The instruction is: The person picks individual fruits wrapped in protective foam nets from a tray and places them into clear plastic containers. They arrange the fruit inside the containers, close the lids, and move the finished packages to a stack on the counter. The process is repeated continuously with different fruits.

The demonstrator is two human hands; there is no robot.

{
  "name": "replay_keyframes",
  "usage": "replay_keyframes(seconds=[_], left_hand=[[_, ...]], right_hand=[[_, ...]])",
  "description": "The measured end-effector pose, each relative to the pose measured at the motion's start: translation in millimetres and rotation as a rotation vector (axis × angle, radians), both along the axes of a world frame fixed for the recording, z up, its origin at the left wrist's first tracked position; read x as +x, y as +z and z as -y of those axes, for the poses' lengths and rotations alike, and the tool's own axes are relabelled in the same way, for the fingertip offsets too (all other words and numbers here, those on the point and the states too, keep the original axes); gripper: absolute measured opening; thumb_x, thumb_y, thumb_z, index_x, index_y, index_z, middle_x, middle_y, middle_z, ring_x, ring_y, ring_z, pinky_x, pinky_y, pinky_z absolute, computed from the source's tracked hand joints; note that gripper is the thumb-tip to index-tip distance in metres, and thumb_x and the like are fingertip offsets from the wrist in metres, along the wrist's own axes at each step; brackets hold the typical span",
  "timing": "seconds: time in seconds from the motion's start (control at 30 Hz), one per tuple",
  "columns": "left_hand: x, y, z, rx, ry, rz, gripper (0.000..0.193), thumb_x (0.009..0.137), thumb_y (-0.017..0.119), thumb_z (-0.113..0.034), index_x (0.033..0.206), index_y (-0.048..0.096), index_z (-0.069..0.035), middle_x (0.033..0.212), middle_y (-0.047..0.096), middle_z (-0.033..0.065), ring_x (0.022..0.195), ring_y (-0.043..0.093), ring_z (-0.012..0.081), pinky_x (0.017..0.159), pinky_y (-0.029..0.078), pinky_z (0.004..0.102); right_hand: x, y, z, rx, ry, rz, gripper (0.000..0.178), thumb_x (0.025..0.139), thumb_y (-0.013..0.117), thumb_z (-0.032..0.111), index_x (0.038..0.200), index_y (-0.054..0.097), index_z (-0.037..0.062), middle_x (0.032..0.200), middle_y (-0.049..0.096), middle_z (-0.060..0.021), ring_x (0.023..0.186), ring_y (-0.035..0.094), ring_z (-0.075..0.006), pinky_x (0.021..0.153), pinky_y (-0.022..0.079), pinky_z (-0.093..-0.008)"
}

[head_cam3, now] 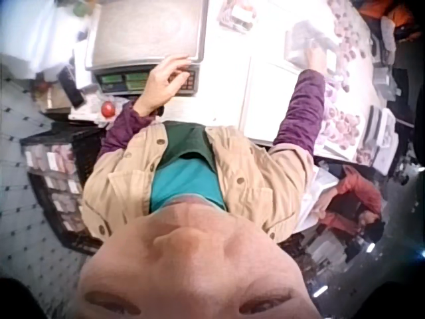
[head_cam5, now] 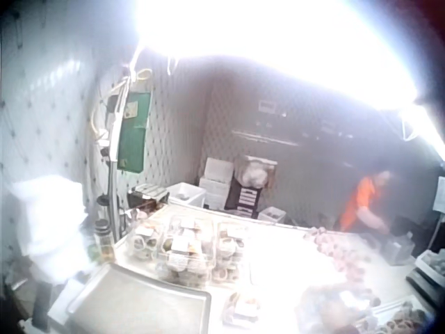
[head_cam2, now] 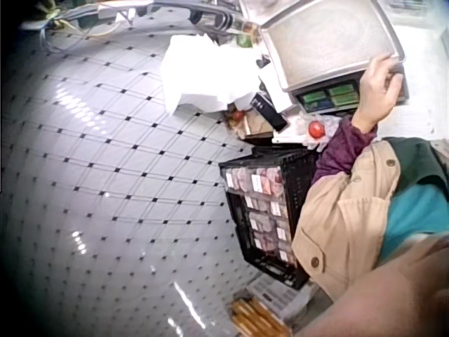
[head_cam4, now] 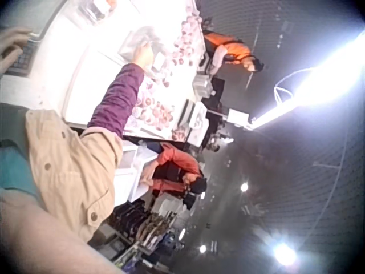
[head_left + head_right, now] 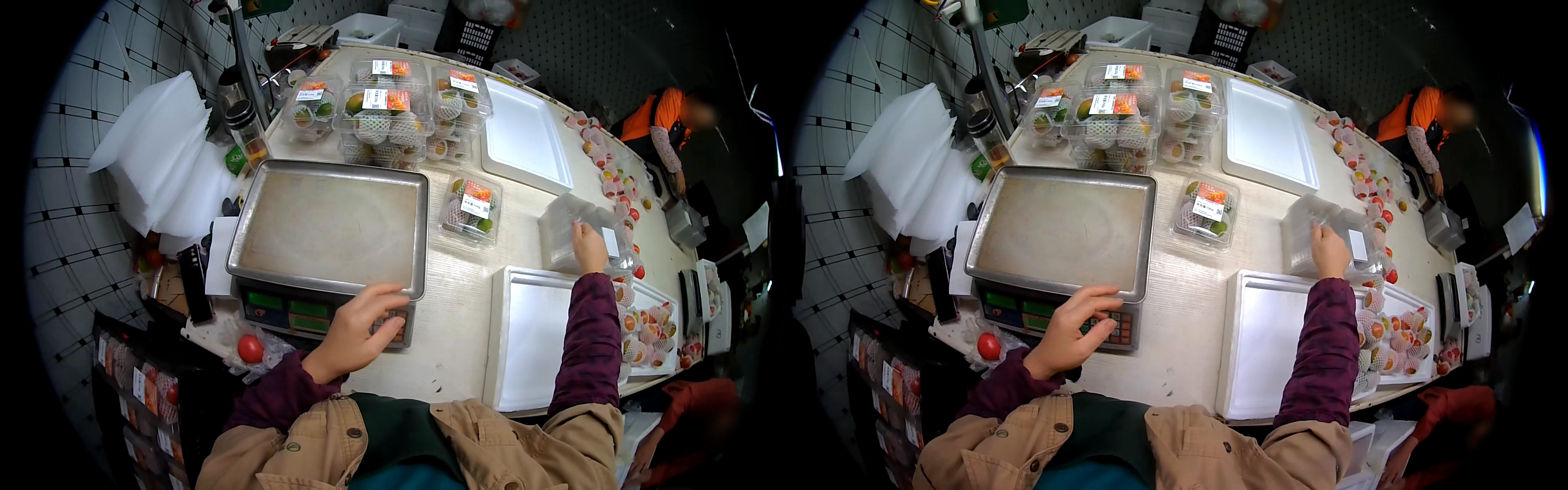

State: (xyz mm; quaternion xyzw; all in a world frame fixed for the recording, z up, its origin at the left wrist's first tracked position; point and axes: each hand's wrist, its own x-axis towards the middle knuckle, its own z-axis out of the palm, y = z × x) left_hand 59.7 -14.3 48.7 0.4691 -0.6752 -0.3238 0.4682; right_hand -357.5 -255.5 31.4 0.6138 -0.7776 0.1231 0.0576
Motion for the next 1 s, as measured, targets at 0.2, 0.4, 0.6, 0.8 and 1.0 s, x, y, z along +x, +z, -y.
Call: replay_keyframes(seconds=[0.2,0.4,0.6,0.8,1.0], left_hand=[[-9,-14,-23,0.111,-0.028,-0.037,0.025,0.083,0.063,-0.005,0.107,0.062,-0.001,0.115,0.058,0.0142,0.086,0.064,0.0204,0.070,0.053,0.0286],[-15,-8,-23,0.165,-0.030,-0.029,0.027,0.081,0.060,0.003,0.109,0.059,0.003,0.112,0.058,0.0157,0.092,0.064,0.0218,0.076,0.053,0.0299],[-12,-16,-25,0.137,0.001,-0.022,0.028,0.081,0.055,0.005,0.109,0.058,0.004,0.111,0.058,0.0160,0.092,0.062,0.0203,0.077,0.051,0.0296],[-4,8,-30,-0.327,0.231,0.432,0.040,0.081,0.057,-0.002,0.121,0.049,0.000,0.125,0.049,0.0235,0.115,0.048,0.0391,0.097,0.038,0.0485],[-7,48,-17,-0.552,0.236,0.998,0.050,0.083,0.064,-0.024,0.126,0.047,-0.005,0.124,0.052,0.0159,0.123,0.044,0.0357,0.109,0.014,0.0627]], right_hand=[[1,-19,13,-0.075,0.080,0.131,0.035,0.085,0.056,0.038,0.085,0.066,0.0039,0.086,0.065,-0.0200,0.082,0.062,-0.0407,0.072,0.049,-0.0468],[-9,-22,11,-0.138,-0.057,-0.027,0.033,0.091,0.046,0.027,0.082,0.066,0.0031,0.083,0.066,-0.0210,0.081,0.065,-0.0393,0.069,0.052,-0.0472],[16,35,7,-0.202,-0.164,-0.070,0.015,0.082,0.052,0.014,0.088,0.063,0.0051,0.092,0.066,-0.0149,0.088,0.065,-0.0320,0.071,0.053,-0.0423],[131,71,-59,-0.910,0.767,0.116,0.010,0.075,0.057,0.001,0.083,0.055,0.0062,0.075,0.055,-0.0078,0.068,0.054,-0.0292,0.068,0.042,-0.0413],[223,16,-111,-0.819,1.173,0.074,0.008,0.077,0.058,0.016,0.084,0.054,0.0134,0.101,0.056,-0.0039,0.110,0.051,-0.0233,0.101,0.037,-0.0436]])
